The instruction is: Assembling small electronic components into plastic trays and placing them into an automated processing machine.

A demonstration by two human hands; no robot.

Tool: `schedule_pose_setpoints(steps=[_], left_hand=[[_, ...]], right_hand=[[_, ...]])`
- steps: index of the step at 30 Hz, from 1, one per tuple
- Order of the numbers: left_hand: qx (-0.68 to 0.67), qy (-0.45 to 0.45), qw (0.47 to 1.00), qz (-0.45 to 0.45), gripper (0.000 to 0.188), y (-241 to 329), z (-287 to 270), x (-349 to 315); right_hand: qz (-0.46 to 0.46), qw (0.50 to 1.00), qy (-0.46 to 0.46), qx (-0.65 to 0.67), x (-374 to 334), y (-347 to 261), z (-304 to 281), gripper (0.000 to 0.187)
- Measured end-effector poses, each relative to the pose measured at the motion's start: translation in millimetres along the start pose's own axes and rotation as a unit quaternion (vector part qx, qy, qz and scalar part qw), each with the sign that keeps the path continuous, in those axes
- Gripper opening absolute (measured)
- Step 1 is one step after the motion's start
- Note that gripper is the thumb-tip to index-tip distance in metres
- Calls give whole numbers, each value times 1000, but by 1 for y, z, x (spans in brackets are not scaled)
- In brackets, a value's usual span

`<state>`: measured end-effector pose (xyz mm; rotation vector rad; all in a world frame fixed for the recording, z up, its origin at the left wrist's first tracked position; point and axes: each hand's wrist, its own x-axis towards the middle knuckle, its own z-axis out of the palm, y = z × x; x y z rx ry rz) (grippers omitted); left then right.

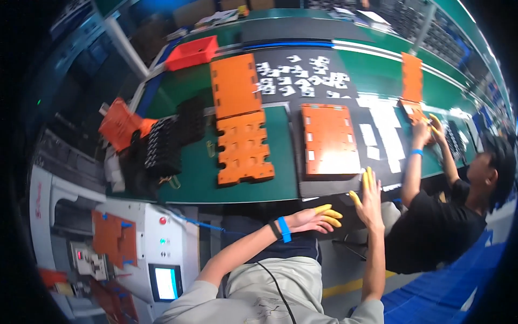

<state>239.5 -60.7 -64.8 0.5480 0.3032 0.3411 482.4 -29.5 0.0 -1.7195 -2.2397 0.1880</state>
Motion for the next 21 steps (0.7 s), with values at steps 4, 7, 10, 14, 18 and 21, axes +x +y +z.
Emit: schedule_pose_setpoints(steps=[4, 7, 10, 14, 18, 21], left_hand=[[-5, -9, 999, 43, 60, 12, 7, -13], [-30, -32, 997, 70, 60, 19, 13, -17], [-50, -51, 995, 75, 61, 22, 17, -15], [-74, 6, 992, 104, 56, 25, 21, -23], [-206, 83, 965, 141, 59, 44, 52, -32], [-247, 78, 936, 240, 49, 41, 57, -24]], right_hand=[[-48, 997, 47, 33, -4, -22, -6, 59], [-73, 994, 62, 43, -7, -16, -7, 45], [-81, 992, 97, 27, -8, -12, -9, 37], [-31, 988, 150, 29, -11, -15, -10, 26], [-147, 964, 180, 126, -13, -90, -29, 31], [-232, 961, 110, 106, -5, -120, -38, 35]])
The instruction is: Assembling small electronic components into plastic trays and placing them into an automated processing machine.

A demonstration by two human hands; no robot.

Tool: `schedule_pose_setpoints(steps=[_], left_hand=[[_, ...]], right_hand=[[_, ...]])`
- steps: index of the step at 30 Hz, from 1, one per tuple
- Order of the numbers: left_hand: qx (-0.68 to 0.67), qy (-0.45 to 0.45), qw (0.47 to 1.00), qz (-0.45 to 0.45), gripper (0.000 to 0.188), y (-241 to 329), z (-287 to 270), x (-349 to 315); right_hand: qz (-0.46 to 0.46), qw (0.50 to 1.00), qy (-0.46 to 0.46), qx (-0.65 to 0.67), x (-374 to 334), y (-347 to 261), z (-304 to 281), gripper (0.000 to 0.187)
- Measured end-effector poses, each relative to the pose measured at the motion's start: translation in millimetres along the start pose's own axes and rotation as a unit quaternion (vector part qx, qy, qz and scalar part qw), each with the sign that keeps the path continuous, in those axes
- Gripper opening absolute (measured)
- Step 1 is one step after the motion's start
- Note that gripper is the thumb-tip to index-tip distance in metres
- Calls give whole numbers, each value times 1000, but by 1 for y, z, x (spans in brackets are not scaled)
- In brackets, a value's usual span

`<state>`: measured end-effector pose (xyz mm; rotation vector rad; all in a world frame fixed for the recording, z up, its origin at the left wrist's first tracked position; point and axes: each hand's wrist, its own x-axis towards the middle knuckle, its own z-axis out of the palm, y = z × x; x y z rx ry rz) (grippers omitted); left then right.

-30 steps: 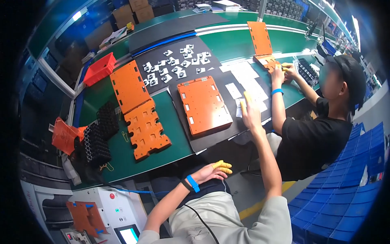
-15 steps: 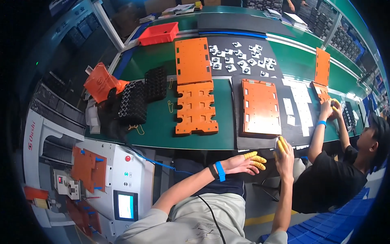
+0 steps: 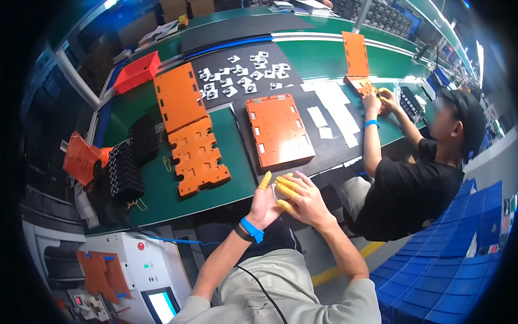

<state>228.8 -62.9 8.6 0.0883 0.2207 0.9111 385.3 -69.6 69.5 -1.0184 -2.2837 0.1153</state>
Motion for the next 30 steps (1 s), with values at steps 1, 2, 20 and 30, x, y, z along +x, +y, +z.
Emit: schedule_pose_setpoints(steps=[1, 2, 20, 30], left_hand=[[20, 53, 998, 17, 47, 1, -4, 2], [39, 105, 993, 34, 45, -1, -12, 6], [80, 57, 995, 19, 30, 49, 17, 11], [69, 21, 995, 74, 43, 102, 10, 41]], right_hand=[[-1, 1000, 9, 13, 6, 2, -1, 34], [0, 996, 85, 26, 9, 17, -4, 29], [170, 969, 140, -108, 38, 218, 3, 11], [17, 991, 127, 47, 129, 73, 14, 22]])
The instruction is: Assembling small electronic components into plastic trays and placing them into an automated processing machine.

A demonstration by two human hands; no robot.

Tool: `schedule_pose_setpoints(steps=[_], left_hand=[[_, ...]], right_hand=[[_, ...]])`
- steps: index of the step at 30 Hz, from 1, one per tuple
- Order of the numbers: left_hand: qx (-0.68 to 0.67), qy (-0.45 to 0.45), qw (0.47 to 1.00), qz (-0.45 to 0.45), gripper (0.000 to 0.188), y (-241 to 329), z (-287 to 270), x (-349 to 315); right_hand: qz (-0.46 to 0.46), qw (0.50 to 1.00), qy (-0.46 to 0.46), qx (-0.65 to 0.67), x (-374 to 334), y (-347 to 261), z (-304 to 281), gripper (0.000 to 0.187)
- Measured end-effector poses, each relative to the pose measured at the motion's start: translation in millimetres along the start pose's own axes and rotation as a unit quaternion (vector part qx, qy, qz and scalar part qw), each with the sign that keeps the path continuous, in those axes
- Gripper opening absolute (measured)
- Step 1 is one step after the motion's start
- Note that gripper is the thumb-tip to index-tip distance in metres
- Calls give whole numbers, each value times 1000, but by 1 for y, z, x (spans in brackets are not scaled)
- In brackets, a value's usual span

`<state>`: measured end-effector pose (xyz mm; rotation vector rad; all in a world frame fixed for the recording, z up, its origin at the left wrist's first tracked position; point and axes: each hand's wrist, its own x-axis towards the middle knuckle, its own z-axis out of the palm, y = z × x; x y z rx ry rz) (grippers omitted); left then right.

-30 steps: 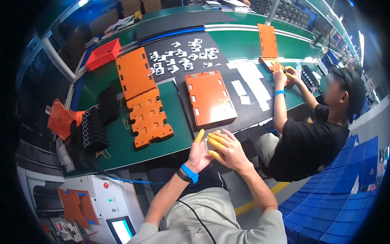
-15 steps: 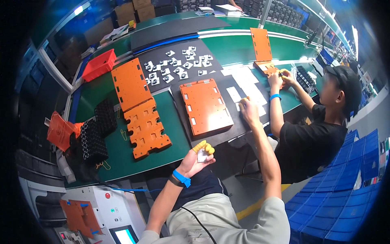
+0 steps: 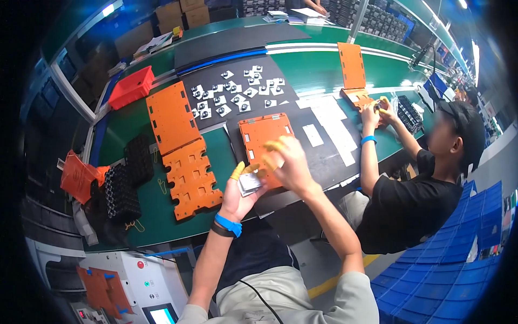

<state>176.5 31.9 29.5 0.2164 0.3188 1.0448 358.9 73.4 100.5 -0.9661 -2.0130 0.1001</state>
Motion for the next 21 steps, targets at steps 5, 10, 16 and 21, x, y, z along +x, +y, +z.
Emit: schedule_pose_setpoints(steps=[5, 10, 16, 21], left_hand=[[2, 109, 992, 64, 39, 2, 14, -3], [-16, 86, 994, 70, 43, 10, 6, -3], [17, 35, 998, 51, 40, 16, -9, 8], [0, 1, 999, 44, 49, 23, 21, 17]], right_hand=[[238, 965, 64, -91, -13, 132, -6, 20], [281, 948, -60, -133, -47, 205, -15, 17], [93, 970, -32, -220, -44, 202, -22, 11], [21, 999, 2, -26, 13, 89, -10, 21]])
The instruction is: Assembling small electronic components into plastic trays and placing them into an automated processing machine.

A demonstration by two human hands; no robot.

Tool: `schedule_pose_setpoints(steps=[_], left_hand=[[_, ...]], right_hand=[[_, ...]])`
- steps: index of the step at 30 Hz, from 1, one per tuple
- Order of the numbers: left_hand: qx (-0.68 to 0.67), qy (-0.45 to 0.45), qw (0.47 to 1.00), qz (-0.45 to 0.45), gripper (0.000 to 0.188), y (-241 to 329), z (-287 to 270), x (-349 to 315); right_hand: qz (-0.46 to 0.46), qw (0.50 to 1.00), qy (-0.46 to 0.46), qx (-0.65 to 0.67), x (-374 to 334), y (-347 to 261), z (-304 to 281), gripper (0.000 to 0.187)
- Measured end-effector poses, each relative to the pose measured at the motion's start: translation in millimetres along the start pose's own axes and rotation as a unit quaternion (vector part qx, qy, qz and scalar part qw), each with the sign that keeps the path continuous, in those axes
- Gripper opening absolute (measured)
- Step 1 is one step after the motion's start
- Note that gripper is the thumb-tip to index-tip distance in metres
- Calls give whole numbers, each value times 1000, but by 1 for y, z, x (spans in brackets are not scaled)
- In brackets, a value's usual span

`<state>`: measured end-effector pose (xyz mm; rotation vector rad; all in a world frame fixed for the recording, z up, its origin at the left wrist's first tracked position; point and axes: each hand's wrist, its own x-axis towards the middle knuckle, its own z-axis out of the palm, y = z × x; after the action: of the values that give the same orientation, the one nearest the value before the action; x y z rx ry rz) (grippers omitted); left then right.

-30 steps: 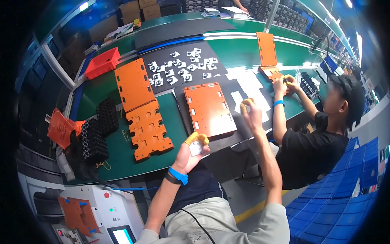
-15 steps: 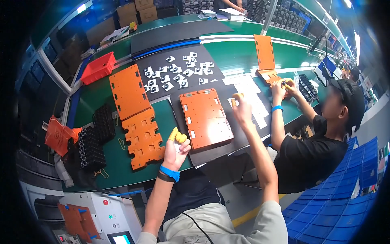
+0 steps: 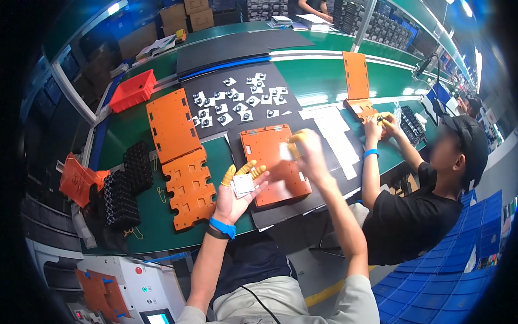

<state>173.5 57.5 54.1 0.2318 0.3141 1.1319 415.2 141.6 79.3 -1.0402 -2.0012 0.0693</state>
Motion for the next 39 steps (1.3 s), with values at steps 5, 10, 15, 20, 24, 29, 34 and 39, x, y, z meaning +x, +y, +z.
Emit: schedule_pose_setpoints(steps=[5, 10, 15, 20, 24, 29, 34, 39], left_hand=[[-20, -47, 998, -37, 55, 0, -13, 13], [36, 36, 996, -78, 45, -2, -9, 6], [14, 36, 997, -65, 46, 8, -17, -1], [-1, 26, 999, -37, 39, 9, -5, 3], [-13, 25, 999, -34, 43, 19, -20, 12], [-21, 5, 998, -55, 55, 20, -5, 17], [-56, 67, 994, -63, 39, 21, -26, 20], [-50, 29, 996, -68, 35, 24, -33, 6]], right_hand=[[-21, 995, -93, 17, 17, -65, 15, 25], [210, 975, 59, -31, 7, 70, 22, 26], [209, 965, -11, -157, -31, 135, 32, 19], [205, 962, -35, -174, -32, 141, 22, 17], [194, 977, 68, 49, 8, 66, 33, 12], [4, 985, -169, 43, 45, -81, 25, 17], [274, 961, -19, 34, 81, 25, 58, 18], [230, 950, 48, -205, 72, 190, 73, 20]])
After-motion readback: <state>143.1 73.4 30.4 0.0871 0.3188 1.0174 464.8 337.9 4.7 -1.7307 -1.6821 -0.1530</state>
